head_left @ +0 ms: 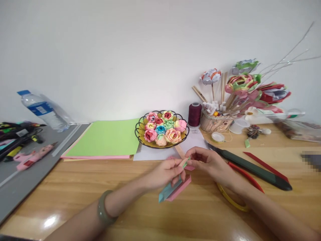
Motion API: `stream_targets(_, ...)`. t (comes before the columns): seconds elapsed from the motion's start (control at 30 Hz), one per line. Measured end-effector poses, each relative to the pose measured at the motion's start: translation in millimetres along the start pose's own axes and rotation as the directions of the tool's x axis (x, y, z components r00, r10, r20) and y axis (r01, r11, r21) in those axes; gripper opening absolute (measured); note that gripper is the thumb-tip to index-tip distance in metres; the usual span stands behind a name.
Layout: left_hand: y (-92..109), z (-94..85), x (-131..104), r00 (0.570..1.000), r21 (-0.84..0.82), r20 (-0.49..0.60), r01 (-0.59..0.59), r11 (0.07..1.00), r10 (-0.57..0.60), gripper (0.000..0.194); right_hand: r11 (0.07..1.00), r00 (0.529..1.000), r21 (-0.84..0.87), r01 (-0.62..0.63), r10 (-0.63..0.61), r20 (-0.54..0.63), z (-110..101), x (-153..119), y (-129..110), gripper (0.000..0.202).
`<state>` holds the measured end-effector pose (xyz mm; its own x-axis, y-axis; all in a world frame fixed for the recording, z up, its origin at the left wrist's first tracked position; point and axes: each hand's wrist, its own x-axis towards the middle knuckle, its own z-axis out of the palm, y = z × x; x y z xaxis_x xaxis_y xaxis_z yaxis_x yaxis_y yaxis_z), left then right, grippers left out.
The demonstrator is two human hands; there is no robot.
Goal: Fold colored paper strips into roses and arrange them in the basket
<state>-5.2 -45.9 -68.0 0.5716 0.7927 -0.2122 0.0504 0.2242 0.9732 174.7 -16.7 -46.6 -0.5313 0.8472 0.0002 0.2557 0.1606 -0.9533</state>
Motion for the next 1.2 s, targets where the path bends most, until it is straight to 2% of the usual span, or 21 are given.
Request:
stream_targets(0.1, 1, -0.8, -2, 0.995, 0.058, -0.056, -0.079, 0.995, 0.083, 0.039, 0.987, 0.99, -0.129, 0.092, -0.105, -0.097, 2, -2, -3, 0.017)
stream_targets(0.2, 5, 3.3, -6, 0.969, 0.107, -0.132, -0.196, 0.975, 0.21, 0.033, 0.939, 0.943, -0.262, 0.223, -0.276, -0.186, 2, -7, -6, 0.014)
stream_targets(0.33, 10, 7.7, -11, 0.916, 0.122, -0.249, -0.291, 0.949, 0.313, 0.03, 0.941, 0.919, -0.238, 0.242, -0.301, -0.255, 3, -13, -10, 0.015)
stream_targets(0.37, 11, 7.4, -11, 0.896, 0.111, -0.295, -0.314, 0.943, 0.333, 0.03, 0.936, 0.926, -0.253, 0.244, -0.302, -0.226, 4, -14, -11, 0.012)
stream_targets(0.43, 12, 5.2, -12, 0.853, 0.081, -0.385, -0.35, 0.933, 0.353, 0.032, 0.902, 0.95, -0.324, 0.286, -0.311, -0.027, 7, -15, -13, 0.005)
stream_targets(0.47, 12, 3.7, -11, 0.837, 0.065, -0.418, -0.36, 0.931, 0.353, 0.033, 0.872, 0.945, -0.366, 0.325, -0.306, 0.111, 9, -15, -13, 0.005)
stream_targets(0.53, 12, 0.8, -10, 0.814, 0.04, -0.459, -0.38, 0.924, 0.354, 0.034, 0.799, 0.901, -0.442, 0.407, -0.274, 0.335, 15, -15, -11, 0.011)
stream_targets(0.6, 12, -1.4, -9, 0.805, 0.011, -0.478, -0.395, 0.918, 0.352, 0.033, 0.727, 0.872, -0.515, 0.454, -0.245, 0.423, 21, -15, -7, 0.014)
stream_targets(0.67, 12, -2.6, -7, 0.808, -0.019, -0.481, -0.4, 0.916, 0.342, 0.031, 0.683, 0.87, -0.568, 0.459, -0.215, 0.444, 24, -15, -4, 0.016)
stream_targets(0.77, 13, -3.6, -6, 0.811, -0.048, -0.479, -0.406, 0.913, 0.335, 0.031, 0.671, 0.899, -0.618, 0.409, -0.181, 0.399, 20, -14, -4, 0.021)
stream_targets(0.9, 12, -4.6, -5, 0.819, -0.089, -0.466, -0.42, 0.903, 0.335, 0.031, 0.688, 0.951, -0.657, 0.308, -0.202, 0.235, 8, -13, -8, 0.027)
stream_targets(1.07, 11, -1.2, -5, 0.801, -0.099, -0.476, -0.46, 0.882, 0.365, 0.026, 0.794, 0.997, -0.605, 0.063, -0.074, 0.006, -6, -11, -13, 0.031)
stream_targets(1.13, 12, 2.3, -6, 0.794, -0.094, -0.471, -0.479, 0.873, 0.385, 0.024, 0.851, 0.999, -0.526, -0.008, -0.014, -0.037, -10, -11, -15, 0.034)
stream_targets(1.2, 13, 6.1, -8, 0.788, -0.09, -0.468, -0.493, 0.865, 0.4, 0.023, 0.877, 0.999, -0.478, -0.05, 0.039, -0.032, -13, -11, -15, 0.036)
